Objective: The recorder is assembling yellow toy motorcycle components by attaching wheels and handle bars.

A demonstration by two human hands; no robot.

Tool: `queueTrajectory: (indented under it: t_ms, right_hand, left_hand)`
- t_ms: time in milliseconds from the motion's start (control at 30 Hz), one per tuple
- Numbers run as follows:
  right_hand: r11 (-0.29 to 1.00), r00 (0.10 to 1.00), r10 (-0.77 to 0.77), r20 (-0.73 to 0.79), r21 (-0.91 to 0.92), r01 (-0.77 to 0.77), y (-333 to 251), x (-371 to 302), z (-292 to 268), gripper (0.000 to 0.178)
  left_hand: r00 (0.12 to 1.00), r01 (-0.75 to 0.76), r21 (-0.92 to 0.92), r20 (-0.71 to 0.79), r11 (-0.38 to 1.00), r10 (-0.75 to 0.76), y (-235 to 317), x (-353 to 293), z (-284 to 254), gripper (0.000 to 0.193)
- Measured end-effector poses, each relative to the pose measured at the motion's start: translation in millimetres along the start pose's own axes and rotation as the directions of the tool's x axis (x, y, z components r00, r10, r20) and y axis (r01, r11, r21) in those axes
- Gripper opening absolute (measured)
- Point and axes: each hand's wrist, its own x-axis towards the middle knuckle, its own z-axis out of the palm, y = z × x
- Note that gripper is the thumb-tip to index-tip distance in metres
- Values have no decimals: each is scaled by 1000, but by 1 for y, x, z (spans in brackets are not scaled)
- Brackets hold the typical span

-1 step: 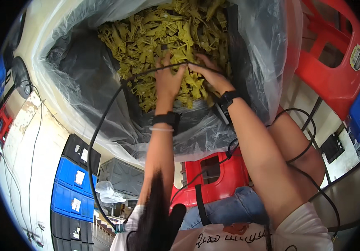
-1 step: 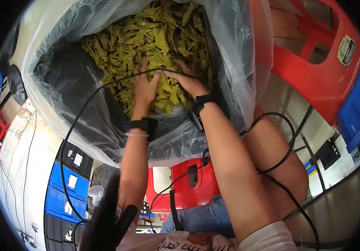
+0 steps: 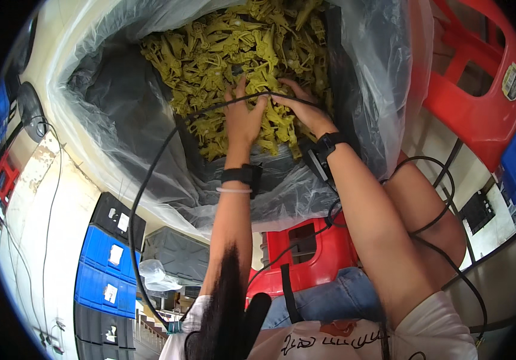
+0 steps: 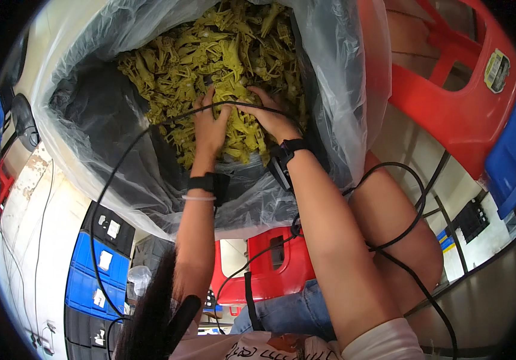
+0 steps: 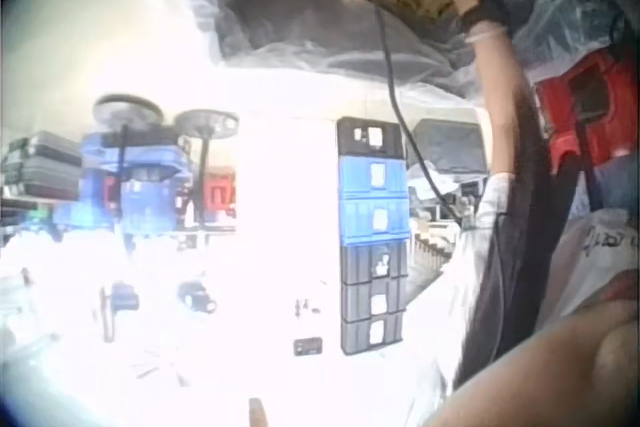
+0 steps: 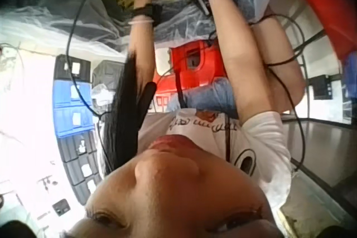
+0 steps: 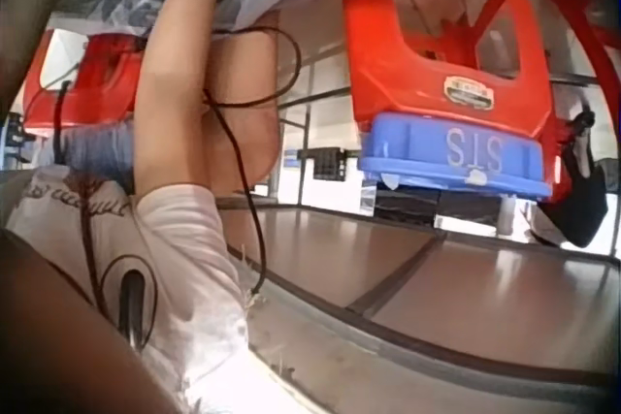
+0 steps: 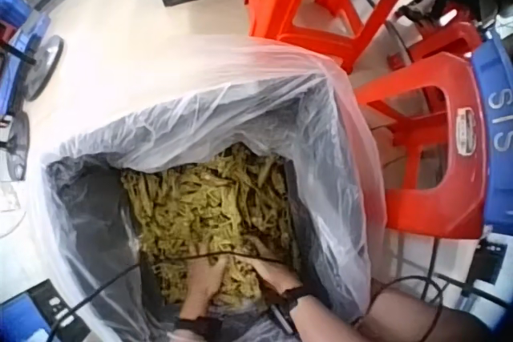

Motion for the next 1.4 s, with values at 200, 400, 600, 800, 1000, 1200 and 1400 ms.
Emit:
queueTrajectory:
  t_ms: [200, 400, 600, 800, 1000, 1200, 1400]
  right_hand:
    - [677, 995, 11, 99, 732, -80, 28, -11, 16, 67]
    - [472, 964, 0, 266, 850, -235, 25, -9, 17, 68]
    - [622, 969, -62, 241, 768, -151, -18, -27, 30, 75]
    - [603, 916, -10, 401, 733, -314, -57, -63, 51, 71]
    - [453, 928, -18, 371, 831, -323, -100, -133, 80, 56]
    - [258, 949, 12, 315, 916, -307, -110, -186, 91, 46]
    - [-5, 954, 7, 299, 954, -298, -96, -231, 112, 51]
  left_hand:
    - [995, -63, -382, -91, 922, 31, 13, -19, 27, 61]
    - [1000, -29, -482, -21, 876, 22, 11, -18, 23, 64]
    - [995, -55, -540, -102, 840, -1, 19, -40, -15, 63]
    - [981, -156, -553, -184, 819, 63, 26, -54, -65, 60]
    - [983, -138, -441, -170, 887, 69, 31, -88, -127, 57]
    - [977, -211, -251, -84, 945, 196, 49, -123, -158, 52]
    - [976, -81, -315, 167, 946, 140, 67, -158, -177, 52]
